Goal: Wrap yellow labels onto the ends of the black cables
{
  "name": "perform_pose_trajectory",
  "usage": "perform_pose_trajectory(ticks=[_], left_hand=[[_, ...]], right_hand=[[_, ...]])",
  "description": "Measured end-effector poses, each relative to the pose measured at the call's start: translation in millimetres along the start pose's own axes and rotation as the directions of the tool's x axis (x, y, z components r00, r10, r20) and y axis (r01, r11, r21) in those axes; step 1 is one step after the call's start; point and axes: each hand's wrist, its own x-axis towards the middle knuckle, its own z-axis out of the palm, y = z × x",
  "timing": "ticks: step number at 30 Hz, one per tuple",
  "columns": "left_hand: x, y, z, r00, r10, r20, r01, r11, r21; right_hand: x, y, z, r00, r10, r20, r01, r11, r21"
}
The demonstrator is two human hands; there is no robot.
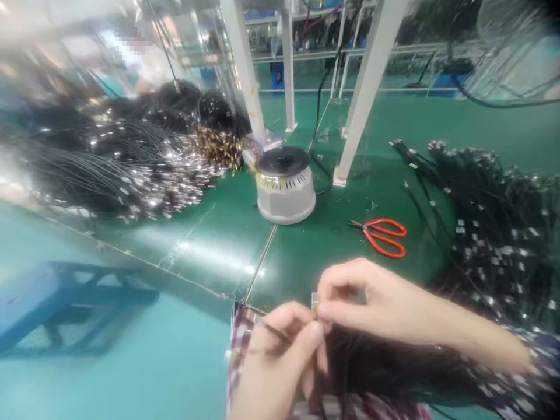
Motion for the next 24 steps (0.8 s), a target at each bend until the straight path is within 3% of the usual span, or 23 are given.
perform_pose_trajectory(ticks=[9, 15, 20, 24], left_hand=[[3, 2, 6.6, 0.999, 0.052, -0.003, -0.052, 0.989, -0.136], [3, 9, 8.6, 0.998, 0.045, -0.047, -0.049, 0.994, -0.093], [2, 11, 7.5, 0.996, 0.032, -0.089, -0.042, 0.992, -0.123], [2, 10, 8.5, 0.992, 0.043, -0.116, -0.056, 0.993, -0.108]], right_hand=[[-7, -7, 5, 1.0, -0.001, 0.009, 0.001, 1.0, -0.007], [-4, -4, 3, 1.0, 0.026, 0.002, -0.026, 0.997, 0.067], [-5, 9, 7, 0.979, 0.173, -0.103, -0.147, 0.964, 0.223], [-10, 9, 19, 0.976, 0.133, -0.17, -0.079, 0.952, 0.294]])
